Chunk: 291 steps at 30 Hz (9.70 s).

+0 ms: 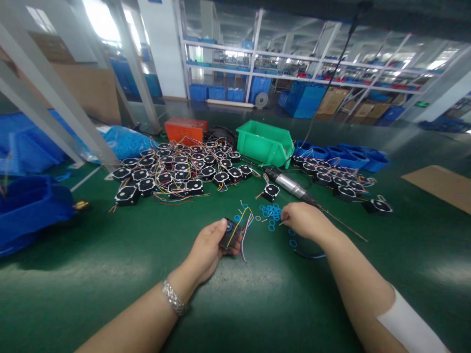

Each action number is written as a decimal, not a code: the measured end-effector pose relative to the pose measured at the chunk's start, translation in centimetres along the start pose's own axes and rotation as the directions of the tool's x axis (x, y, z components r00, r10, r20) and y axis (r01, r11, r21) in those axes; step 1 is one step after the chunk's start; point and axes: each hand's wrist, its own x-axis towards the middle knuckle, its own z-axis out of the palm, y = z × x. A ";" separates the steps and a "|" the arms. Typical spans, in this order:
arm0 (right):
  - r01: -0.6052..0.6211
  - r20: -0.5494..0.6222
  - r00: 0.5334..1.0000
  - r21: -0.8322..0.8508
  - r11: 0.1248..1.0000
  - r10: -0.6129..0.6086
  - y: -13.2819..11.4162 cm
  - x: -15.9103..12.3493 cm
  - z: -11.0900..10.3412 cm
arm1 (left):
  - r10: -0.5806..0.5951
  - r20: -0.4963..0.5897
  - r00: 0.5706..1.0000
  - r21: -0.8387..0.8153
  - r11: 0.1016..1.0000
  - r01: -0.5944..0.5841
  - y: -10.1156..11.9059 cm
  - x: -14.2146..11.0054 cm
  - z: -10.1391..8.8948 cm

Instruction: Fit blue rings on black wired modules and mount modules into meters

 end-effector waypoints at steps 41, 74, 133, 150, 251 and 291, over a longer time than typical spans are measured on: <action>0.436 -0.527 0.850 0.675 0.595 -0.026 -8.5 -2.9 1.8 | 0.708 0.134 0.694 0.880 0.236 -0.412 -0.1 -0.7 -0.6; 0.106 -0.256 0.964 0.097 0.990 -0.079 -4.1 0.4 3.0 | 0.079 -0.060 0.995 -0.050 0.995 -0.082 0.1 0.1 -0.7; 0.137 -0.097 0.988 0.170 0.976 -0.122 -7.9 6.1 0.7 | 0.065 -0.072 0.995 -0.303 0.949 -0.084 1.1 1.3 -2.0; 0.111 -0.073 0.994 0.498 0.860 -0.085 -6.6 2.4 -0.9 | 0.039 0.173 0.984 -0.101 0.995 -0.021 0.6 0.5 -2.0; 0.690 -0.180 0.722 0.260 0.676 -0.668 -10.1 -6.3 -1.3 | -0.094 0.353 0.931 0.040 0.996 0.085 0.6 -0.7 -1.1; -0.786 -0.152 0.504 0.327 0.524 0.850 21.5 -0.3 2.7 | -0.071 0.286 0.956 0.138 0.990 0.032 -0.4 0.0 -1.2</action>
